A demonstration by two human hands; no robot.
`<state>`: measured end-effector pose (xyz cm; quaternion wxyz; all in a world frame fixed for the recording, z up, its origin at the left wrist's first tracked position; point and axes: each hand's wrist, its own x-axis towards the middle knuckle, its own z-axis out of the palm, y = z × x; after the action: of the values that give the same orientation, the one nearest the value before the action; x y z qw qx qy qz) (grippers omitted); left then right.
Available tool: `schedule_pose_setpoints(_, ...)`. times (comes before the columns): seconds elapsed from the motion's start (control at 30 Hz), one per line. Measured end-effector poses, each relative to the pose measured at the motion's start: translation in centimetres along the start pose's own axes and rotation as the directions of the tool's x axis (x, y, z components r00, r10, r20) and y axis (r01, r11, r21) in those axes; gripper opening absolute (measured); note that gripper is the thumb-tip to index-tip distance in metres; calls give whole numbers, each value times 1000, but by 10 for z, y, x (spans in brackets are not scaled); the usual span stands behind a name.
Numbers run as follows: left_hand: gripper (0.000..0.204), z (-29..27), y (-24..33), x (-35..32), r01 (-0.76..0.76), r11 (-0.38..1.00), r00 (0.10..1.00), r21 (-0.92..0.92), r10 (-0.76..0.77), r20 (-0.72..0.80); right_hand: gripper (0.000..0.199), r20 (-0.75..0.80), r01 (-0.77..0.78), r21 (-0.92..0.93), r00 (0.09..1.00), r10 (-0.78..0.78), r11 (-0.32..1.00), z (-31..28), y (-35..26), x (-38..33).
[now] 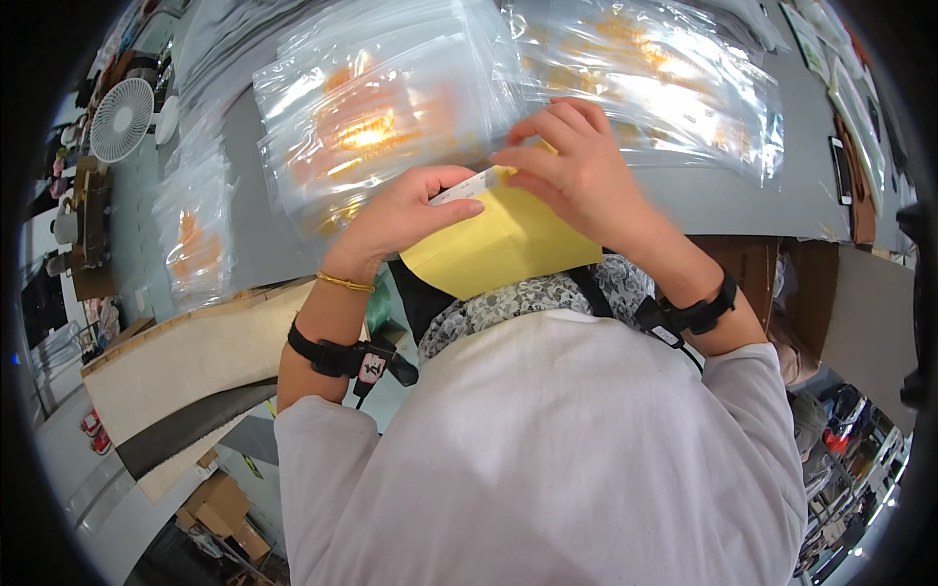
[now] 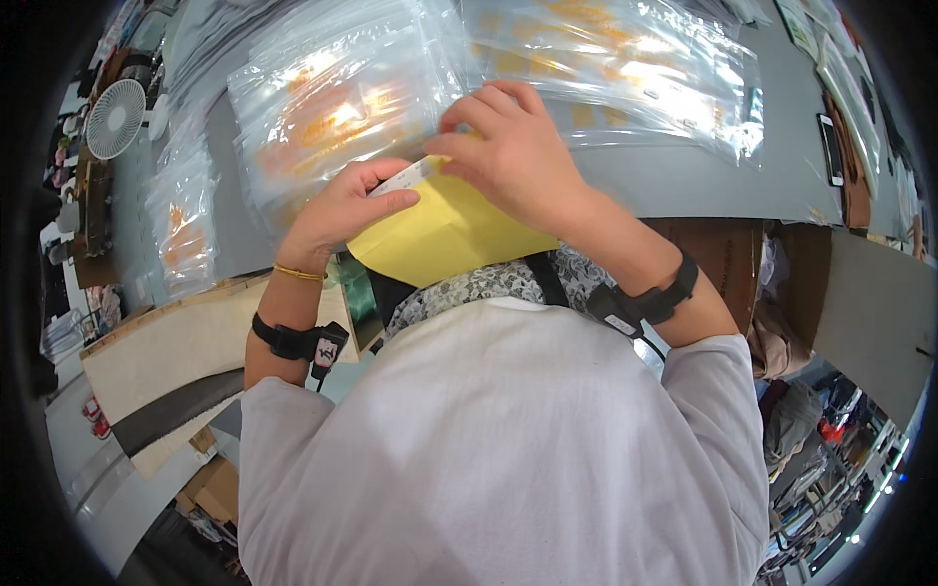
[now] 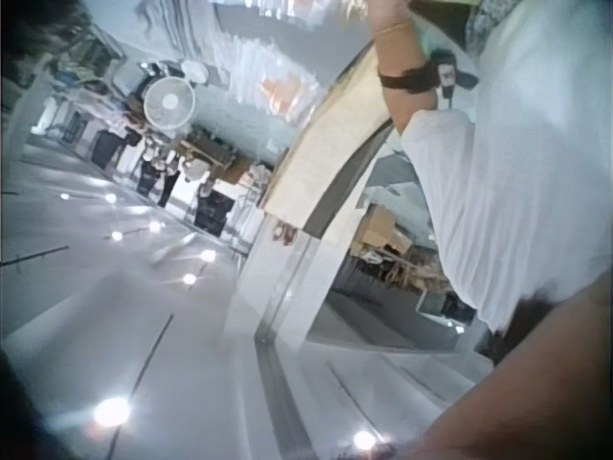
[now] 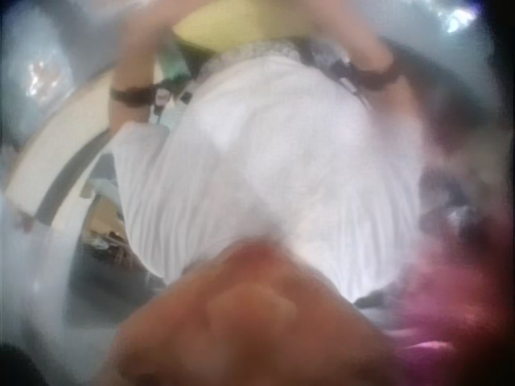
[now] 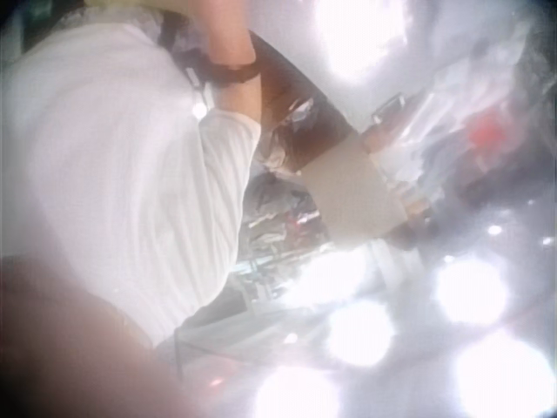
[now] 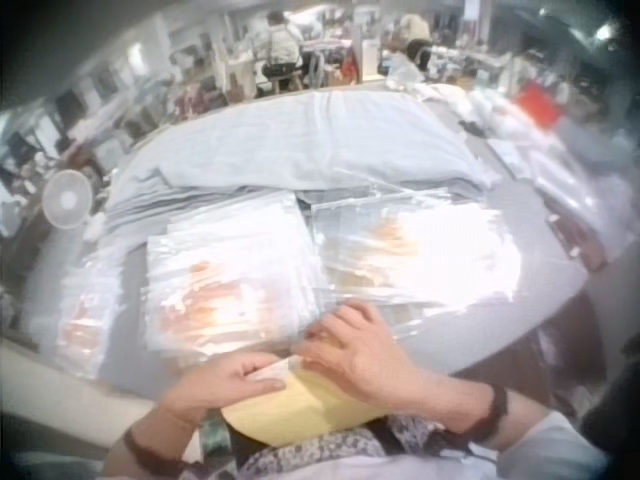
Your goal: The person repeatedly peels small white labels from a yellow sheet and sticks them onto clear plastic bags containing orange items on a gray table. The person handles the bags one at a time, placing each labeled bag into a growing stack.
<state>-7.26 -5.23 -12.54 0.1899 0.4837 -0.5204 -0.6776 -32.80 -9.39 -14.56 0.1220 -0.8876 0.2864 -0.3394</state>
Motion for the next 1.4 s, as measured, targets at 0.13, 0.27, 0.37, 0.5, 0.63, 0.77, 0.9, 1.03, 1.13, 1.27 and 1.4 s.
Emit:
schedule_pose_setpoints(0.13, 36, 12, -13, 3, -96, 988, 995, -120, 95, -14, 31, -77, 3, -124, 997, -12, 992, 4, -18, -13)
schedule_pose_setpoints(0.27, 36, 19, -20, 3, -67, 978, 998, -198, 66, -9, 29, -83, -1, -157, 996, -12, 988, 10, -26, -18)
schedule_pose_setpoints(0.37, 35, 21, -23, 2, -64, 965, 998, -253, 65, -6, 18, -122, -60, -75, 991, 51, 995, 15, -30, -19)
schedule_pose_setpoints(0.5, 33, 22, -32, 0, -33, 920, 999, -392, 41, 12, 16, -150, -95, -32, 985, 89, 995, 24, -34, -24)
schedule_pose_setpoints(0.63, 34, 22, -41, 1, -22, 890, 1000, -455, 29, 8, 14, -150, -141, 44, 978, 146, 989, 35, -36, -24)
schedule_pose_setpoints(0.77, 29, 23, -35, -2, -63, 960, 998, -273, 57, -31, 8, -114, -206, 192, 966, 230, 959, 27, -45, -15)
schedule_pose_setpoints(0.9, 15, 22, -19, -25, -206, 732, 958, 649, 285, -17, 6, 4, -453, 478, 857, 514, 752, -4, -38, -7)
schedule_pose_setpoints(1.03, 9, 27, -19, -26, -407, 148, 750, 901, 617, 238, 11, 150, -559, 520, 804, 576, 646, 4, 1, 3)
schedule_pose_setpoints(1.13, 12, 32, -29, -16, -394, 181, 769, 901, 602, 215, 13, 299, -597, 557, 793, 530, 578, 34, 13, 2)
schedule_pose_setpoints(1.27, 12, 35, -40, -14, -389, 238, 787, 890, 588, 187, 10, 235, -558, 340, 830, 507, 757, 54, 14, 1)
schedule_pose_setpoints(1.4, 11, 36, -41, -15, -370, 264, 795, 891, 587, 156, 6, 202, -524, 259, 851, 485, 812, 52, 12, 4)
